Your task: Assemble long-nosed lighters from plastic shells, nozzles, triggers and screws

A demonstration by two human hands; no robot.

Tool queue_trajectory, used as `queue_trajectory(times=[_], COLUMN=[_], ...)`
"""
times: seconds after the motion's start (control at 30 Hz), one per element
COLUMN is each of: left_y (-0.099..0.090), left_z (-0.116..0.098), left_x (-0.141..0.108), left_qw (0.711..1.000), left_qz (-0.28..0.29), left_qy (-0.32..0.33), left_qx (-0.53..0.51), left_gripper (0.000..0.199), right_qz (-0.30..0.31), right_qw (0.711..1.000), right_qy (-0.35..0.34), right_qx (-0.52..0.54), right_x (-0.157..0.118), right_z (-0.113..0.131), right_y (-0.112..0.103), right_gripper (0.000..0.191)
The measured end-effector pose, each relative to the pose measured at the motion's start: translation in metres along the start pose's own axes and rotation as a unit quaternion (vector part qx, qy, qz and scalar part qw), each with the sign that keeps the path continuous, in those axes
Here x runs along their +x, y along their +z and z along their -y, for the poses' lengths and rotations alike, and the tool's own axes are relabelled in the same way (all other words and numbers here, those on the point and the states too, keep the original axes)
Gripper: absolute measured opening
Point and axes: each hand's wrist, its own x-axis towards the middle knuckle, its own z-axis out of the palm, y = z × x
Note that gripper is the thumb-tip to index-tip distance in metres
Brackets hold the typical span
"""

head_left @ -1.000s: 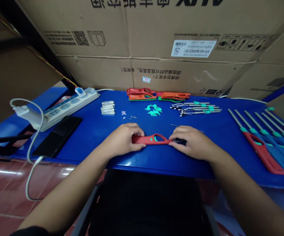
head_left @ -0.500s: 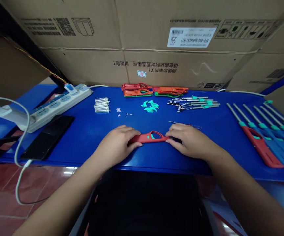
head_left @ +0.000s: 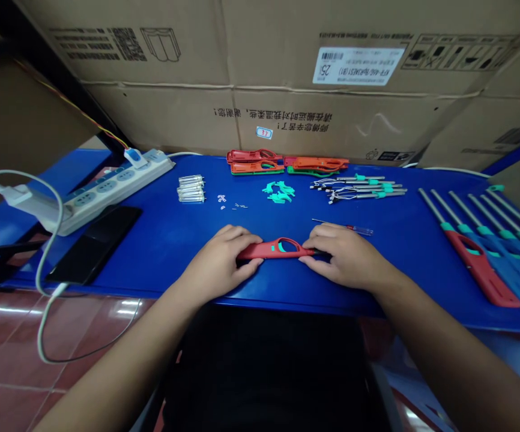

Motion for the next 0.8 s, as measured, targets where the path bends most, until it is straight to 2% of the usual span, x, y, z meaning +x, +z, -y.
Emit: queue_trajectory(times=[0.27, 0.43, 0.6, 0.8], left_y=[0.000, 0.000, -0.001, 0.001], left_z=[0.008, 0.014, 0.011, 0.009], left_x=[0.004, 0.004, 0.000, -0.001], left_qw=[0.999, 0.996, 0.996, 0.997], left_qz=[0.028, 0.037, 0.018, 0.002], left_qy=[-0.016, -0.034, -0.027, -0.010], left_qx=[-0.036, -0.076, -0.086, -0.077], left_gripper=[0.028, 0.030, 0.046, 0.038], right_qz=[-0.053, -0.033, -0.034, -0.002], right_qw=[0.993, 0.996, 0.998, 1.000], right_qy=[0.016, 0.019, 0.006, -0.004], right_qx=[0.108, 0.078, 0.052, 0.016], right_x=[-0.001, -0.001, -0.001, -0.002], right_z=[-0.003, -0.005, -0.007, -0.007], right_y=[0.002, 0.003, 0.003, 0.000], right_gripper=[0.015, 0.016, 0.017, 0.016])
